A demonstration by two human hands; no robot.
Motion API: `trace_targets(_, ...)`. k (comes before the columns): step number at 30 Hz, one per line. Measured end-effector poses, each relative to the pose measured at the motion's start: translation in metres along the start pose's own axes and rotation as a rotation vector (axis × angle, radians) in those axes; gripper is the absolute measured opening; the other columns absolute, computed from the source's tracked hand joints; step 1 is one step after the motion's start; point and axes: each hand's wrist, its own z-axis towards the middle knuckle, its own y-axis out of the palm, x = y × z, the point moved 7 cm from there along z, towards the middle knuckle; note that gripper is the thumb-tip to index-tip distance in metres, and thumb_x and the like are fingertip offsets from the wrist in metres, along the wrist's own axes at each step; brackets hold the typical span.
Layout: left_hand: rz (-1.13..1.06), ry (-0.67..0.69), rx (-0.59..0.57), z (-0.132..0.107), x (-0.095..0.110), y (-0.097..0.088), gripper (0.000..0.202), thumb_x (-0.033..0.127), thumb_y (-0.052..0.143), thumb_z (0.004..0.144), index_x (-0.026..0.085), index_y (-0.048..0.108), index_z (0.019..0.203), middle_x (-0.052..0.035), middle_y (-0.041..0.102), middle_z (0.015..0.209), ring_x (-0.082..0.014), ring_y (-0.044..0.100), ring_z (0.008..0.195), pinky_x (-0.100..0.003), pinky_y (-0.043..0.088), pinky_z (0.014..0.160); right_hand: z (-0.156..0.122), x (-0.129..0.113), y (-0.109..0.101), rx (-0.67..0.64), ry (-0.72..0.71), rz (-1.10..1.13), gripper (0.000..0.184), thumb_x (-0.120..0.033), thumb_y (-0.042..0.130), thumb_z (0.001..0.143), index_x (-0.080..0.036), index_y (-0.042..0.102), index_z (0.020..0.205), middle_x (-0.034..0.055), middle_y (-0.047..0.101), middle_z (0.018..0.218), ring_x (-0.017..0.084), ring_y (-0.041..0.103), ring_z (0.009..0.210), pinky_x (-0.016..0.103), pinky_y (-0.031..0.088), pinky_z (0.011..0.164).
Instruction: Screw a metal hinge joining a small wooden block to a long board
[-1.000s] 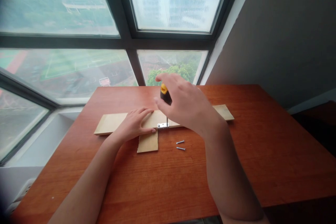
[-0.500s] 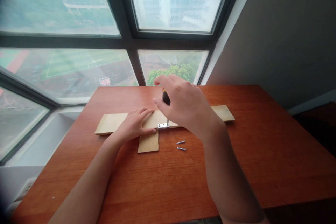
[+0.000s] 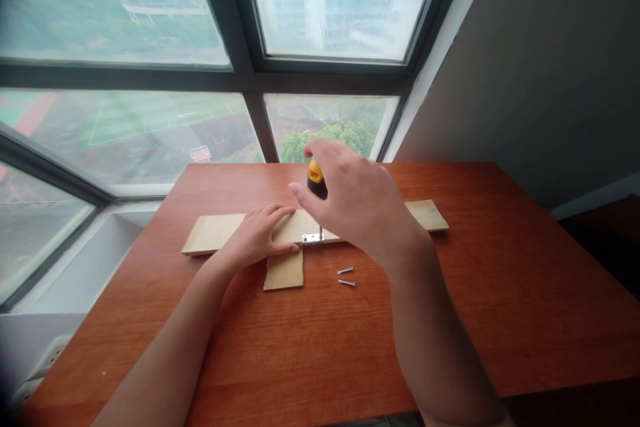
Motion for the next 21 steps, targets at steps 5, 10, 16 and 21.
trace_targets(5, 0.006, -0.005, -0.005, 0.0003, 0.0006, -0.0005, 0.07, 0.06, 0.07, 0.076, 0.026, 0.051, 0.135, -0.0092, 0.057, 0.13, -0.0331, 0.054, 0.118, -0.045, 0.038, 0.103, -0.0039, -0.0057, 0.0021, -0.089, -0.071, 0.095, 0.041, -0.02, 0.051, 0.087, -0.021, 0.053, 0.128, 0.0066, 0.065, 0.124, 0.022, 0.064, 0.098, 0.033, 0.046, 0.076)
trace_targets(10, 0.01, -0.003, -0.009, 0.0004, 0.0013, -0.0003, 0.07, 0.06, 0.07, 0.077, 0.025, 0.051, 0.134, -0.0094, 0.058, 0.13, -0.0332, 0.054, 0.117, -0.046, 0.038, 0.103, -0.0005, -0.001, -0.0011, 0.006, 0.012, -0.111, 0.028, -0.038, 0.059, 0.089, -0.024, 0.061, 0.113, 0.0032, 0.069, 0.1, 0.02, 0.063, 0.076, 0.033, 0.041, 0.063)
trace_targets(16, 0.008, -0.008, -0.006, 0.0008, 0.0021, -0.0016, 0.069, 0.059, 0.071, 0.076, 0.026, 0.052, 0.134, -0.0094, 0.058, 0.13, -0.0325, 0.054, 0.117, -0.045, 0.038, 0.103, -0.0024, -0.002, -0.0007, -0.042, -0.039, 0.06, 0.029, -0.029, 0.055, 0.089, -0.024, 0.057, 0.117, 0.0046, 0.068, 0.113, 0.021, 0.064, 0.09, 0.034, 0.046, 0.073)
trace_targets(21, 0.01, -0.006, -0.008, 0.0005, 0.0026, -0.0015, 0.07, 0.059, 0.071, 0.076, 0.025, 0.052, 0.134, -0.0092, 0.058, 0.13, -0.0326, 0.054, 0.117, -0.045, 0.038, 0.102, -0.0067, -0.0044, 0.0017, -0.129, -0.079, 0.142, 0.039, -0.019, 0.052, 0.087, -0.024, 0.052, 0.126, 0.0055, 0.065, 0.124, 0.02, 0.064, 0.094, 0.033, 0.048, 0.078)
